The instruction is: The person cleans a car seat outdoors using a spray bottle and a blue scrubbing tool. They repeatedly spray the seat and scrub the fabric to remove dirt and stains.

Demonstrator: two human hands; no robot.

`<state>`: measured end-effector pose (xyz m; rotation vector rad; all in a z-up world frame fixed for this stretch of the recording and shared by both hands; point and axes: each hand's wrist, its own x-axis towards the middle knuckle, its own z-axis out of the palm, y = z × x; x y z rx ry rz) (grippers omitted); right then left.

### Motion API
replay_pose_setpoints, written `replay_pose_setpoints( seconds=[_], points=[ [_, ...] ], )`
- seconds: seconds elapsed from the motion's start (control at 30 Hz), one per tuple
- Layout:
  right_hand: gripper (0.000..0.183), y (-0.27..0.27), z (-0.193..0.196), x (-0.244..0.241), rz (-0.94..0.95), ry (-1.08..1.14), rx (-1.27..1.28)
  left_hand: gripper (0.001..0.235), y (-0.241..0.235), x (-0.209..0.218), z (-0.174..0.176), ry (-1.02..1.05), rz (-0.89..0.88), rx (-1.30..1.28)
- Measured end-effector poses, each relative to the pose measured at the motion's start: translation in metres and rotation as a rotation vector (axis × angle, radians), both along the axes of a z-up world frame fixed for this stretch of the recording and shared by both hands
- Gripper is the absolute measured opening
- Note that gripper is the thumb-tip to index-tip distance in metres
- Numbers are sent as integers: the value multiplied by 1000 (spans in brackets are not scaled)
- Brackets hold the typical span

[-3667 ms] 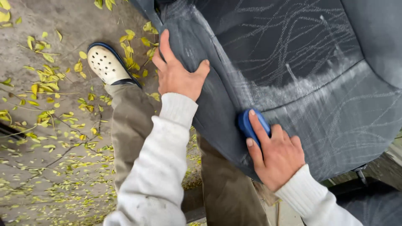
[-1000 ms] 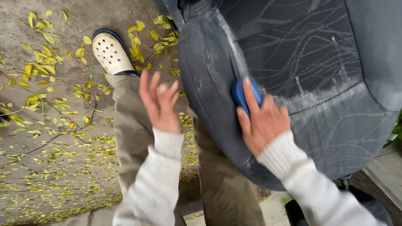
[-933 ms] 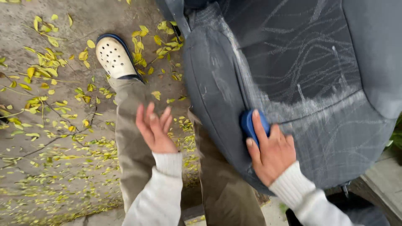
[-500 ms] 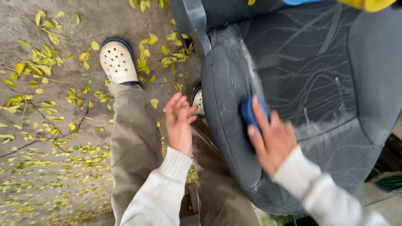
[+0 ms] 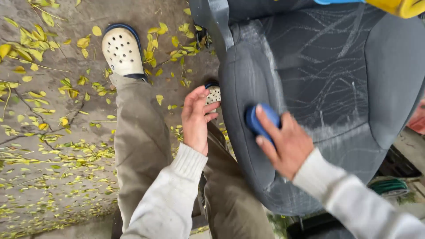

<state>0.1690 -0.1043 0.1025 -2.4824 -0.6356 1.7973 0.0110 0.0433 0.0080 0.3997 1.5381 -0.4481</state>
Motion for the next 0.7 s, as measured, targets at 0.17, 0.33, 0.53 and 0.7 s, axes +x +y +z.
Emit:
replay_pose_setpoints(
  seconds=[0.17, 0.33, 0.53, 0.7],
  points=[
    [64, 22, -107, 43, 133, -166, -40, 37, 6, 22, -18, -99, 56, 95],
    [63, 29, -112, 42, 79, -209, 77, 35, 11, 22, -22, -104, 58, 57],
    [68, 7, -16, 7, 245, 4, 84, 34, 14, 13, -7, -84, 95, 62],
    [63, 33, -146, 46, 87, -199, 43, 35, 9, 10, -21, -54, 66, 57]
  ],
)
